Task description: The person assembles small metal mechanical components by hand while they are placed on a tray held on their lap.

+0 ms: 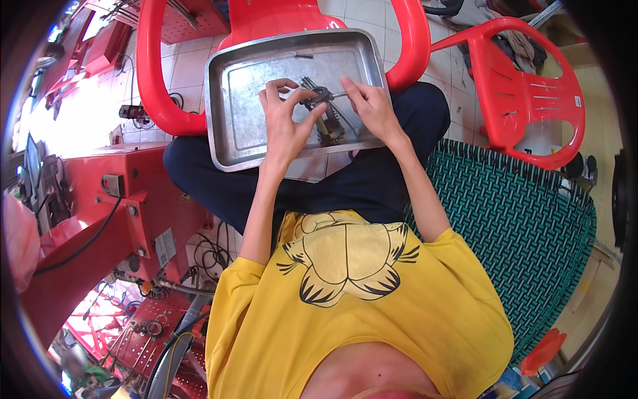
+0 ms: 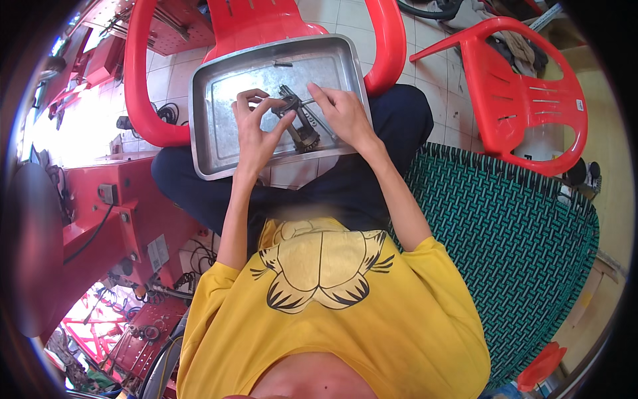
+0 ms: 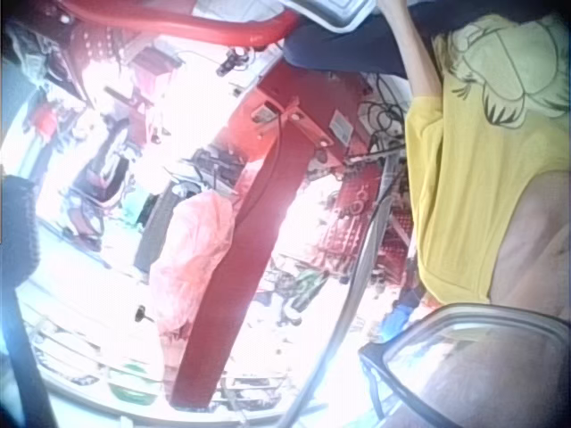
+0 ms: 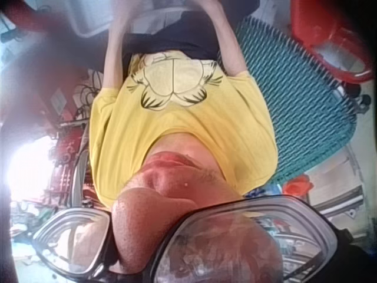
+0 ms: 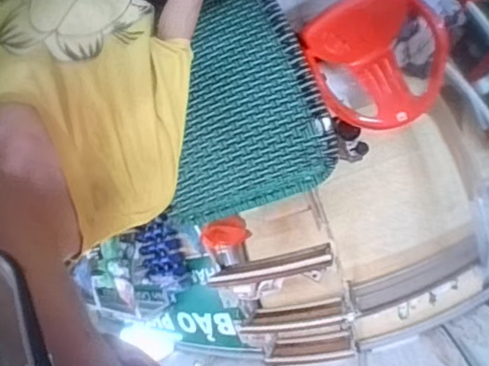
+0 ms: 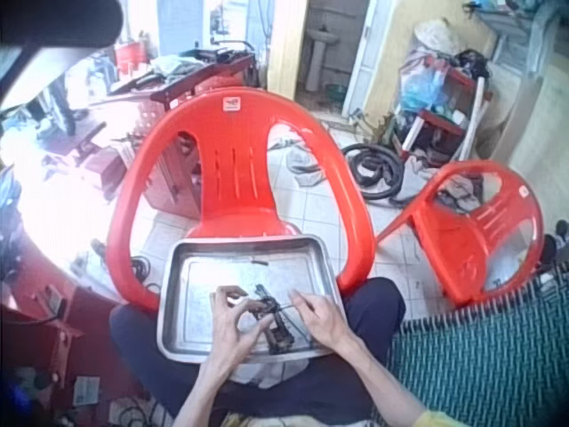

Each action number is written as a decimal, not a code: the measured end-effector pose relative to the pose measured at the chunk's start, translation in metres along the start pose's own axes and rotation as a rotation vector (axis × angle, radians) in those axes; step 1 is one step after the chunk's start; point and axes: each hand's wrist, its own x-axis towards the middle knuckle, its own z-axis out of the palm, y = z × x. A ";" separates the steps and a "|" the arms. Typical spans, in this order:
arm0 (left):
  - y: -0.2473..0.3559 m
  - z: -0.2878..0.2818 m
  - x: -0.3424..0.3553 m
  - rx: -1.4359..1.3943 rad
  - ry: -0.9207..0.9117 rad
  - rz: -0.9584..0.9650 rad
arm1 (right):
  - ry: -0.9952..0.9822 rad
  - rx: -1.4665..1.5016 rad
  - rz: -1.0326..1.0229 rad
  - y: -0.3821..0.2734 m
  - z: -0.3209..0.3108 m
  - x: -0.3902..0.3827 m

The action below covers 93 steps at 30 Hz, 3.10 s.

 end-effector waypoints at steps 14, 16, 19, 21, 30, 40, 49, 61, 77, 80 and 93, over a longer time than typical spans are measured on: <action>-0.004 0.004 -0.018 -0.194 0.065 0.023 | -0.076 0.244 -0.114 0.015 0.012 -0.026; -0.004 0.007 -0.021 -0.184 0.102 0.021 | -0.178 0.217 0.022 0.017 0.005 -0.021; -0.008 0.015 -0.023 -0.237 0.168 0.002 | -0.011 0.323 -0.060 0.010 0.019 -0.019; -0.010 0.016 -0.024 -0.197 0.142 0.006 | 0.046 0.329 -0.109 0.007 0.021 -0.018; 0.003 0.014 -0.023 -0.559 0.191 -0.272 | -0.002 0.305 -0.018 0.009 0.024 -0.003; -0.012 0.006 -0.015 -0.509 -0.049 -0.260 | 0.059 0.462 -0.097 0.012 0.037 -0.005; -0.016 0.005 -0.015 -0.572 -0.087 -0.247 | -0.022 0.276 -0.183 0.014 0.017 0.001; -0.015 0.004 -0.015 -0.609 -0.167 -0.263 | -0.042 0.201 -0.116 0.010 0.006 -0.013; -0.012 0.001 -0.016 -0.642 -0.242 -0.318 | -0.022 0.254 -0.150 0.021 0.015 -0.022; -0.013 0.000 -0.015 -0.625 -0.244 -0.288 | -0.070 0.151 -0.093 0.037 0.013 -0.020; -0.018 0.005 -0.017 -0.641 -0.170 -0.251 | -0.032 0.297 -0.217 0.016 0.013 -0.024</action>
